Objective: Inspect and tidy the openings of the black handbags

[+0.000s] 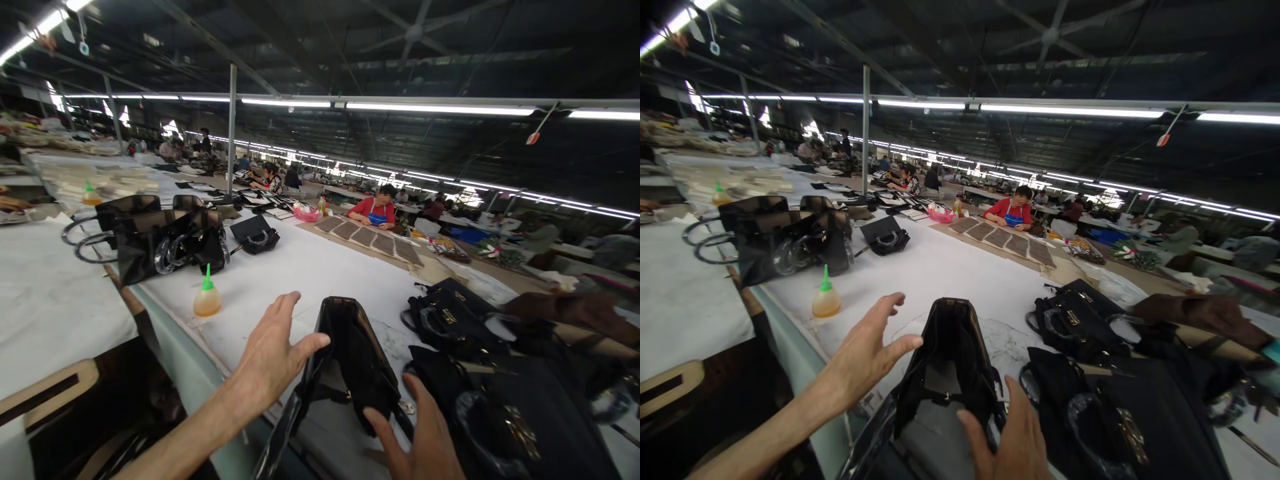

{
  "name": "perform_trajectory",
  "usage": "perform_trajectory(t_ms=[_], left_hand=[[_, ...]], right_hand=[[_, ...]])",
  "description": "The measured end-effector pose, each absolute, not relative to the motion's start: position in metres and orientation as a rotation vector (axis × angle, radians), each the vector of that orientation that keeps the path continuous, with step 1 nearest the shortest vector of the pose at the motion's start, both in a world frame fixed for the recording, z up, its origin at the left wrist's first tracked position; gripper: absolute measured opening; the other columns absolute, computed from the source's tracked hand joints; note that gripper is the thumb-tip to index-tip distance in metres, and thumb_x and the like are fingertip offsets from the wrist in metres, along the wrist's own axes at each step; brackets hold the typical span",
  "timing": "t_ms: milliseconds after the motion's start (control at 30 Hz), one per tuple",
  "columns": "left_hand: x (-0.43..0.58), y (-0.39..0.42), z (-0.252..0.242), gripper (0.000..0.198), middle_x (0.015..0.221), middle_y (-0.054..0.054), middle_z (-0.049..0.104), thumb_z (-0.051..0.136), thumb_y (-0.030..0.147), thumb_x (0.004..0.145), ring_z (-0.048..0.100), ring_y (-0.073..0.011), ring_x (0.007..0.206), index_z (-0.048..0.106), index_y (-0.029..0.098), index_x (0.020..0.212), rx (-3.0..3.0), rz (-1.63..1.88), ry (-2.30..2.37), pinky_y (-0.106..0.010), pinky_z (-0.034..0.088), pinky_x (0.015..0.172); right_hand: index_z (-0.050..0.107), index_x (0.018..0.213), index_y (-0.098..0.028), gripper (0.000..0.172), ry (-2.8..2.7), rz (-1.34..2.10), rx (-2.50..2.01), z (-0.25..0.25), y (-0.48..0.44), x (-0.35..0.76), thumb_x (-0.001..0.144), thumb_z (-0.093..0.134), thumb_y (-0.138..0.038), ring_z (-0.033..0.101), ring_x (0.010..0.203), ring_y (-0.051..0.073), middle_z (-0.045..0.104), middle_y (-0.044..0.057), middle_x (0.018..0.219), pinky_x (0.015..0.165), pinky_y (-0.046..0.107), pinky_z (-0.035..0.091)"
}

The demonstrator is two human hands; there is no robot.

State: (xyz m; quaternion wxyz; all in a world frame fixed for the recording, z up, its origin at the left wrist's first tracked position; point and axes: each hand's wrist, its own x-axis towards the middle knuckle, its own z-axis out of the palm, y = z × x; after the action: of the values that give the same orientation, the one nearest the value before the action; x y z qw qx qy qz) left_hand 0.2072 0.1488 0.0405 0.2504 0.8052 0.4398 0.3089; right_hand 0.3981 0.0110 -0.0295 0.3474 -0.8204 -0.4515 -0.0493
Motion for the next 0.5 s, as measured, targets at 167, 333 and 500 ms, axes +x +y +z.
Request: perform_trajectory(t_ms=[167, 333, 500], left_hand=[[0.266, 0.195, 0.073, 0.076, 0.121, -0.013, 0.047, 0.059, 0.049, 0.064, 0.044, -0.0283, 0.11, 0.033, 0.016, 0.127, 2.339, 0.442, 1.078, -0.035, 0.039, 0.087], [0.315, 0.236, 0.063, 0.081, 0.113, -0.016, 0.054, 0.07, 0.018, 0.044, 0.053, -0.0317, 0.096, 0.042, 0.01, 0.12, 2.39, -0.083, 0.976, -0.033, 0.045, 0.072], [0.298, 0.258, 0.052, 0.041, 0.075, 0.0, 0.061, 0.046, 0.005, 0.051, 0.055, -0.0173, 0.071, 0.061, 0.015, 0.088, 2.35, -0.11, 0.756, -0.023, 0.043, 0.06]], right_hand=[[0.039, 0.122, -0.015, 0.065, -1.066, 0.199, -2.2, -0.012, 0.041, 0.393, 0.074, 0.042, -0.059, 0.053, 0.103, 0.029, 0.054, 0.015, 0.117, 0.086, 0.043, 0.042], [0.046, 0.12, -0.018, 0.064, -1.121, 0.192, -2.245, -0.017, 0.038, 0.402, 0.068, 0.05, -0.055, 0.052, 0.104, 0.032, 0.053, 0.014, 0.118, 0.082, 0.042, 0.043], [0.056, 0.106, -0.025, 0.037, -1.369, 0.464, -2.058, -0.002, 0.035, 0.431, 0.07, 0.05, -0.032, 0.06, 0.084, 0.023, 0.066, 0.003, 0.089, 0.073, 0.03, 0.045]])
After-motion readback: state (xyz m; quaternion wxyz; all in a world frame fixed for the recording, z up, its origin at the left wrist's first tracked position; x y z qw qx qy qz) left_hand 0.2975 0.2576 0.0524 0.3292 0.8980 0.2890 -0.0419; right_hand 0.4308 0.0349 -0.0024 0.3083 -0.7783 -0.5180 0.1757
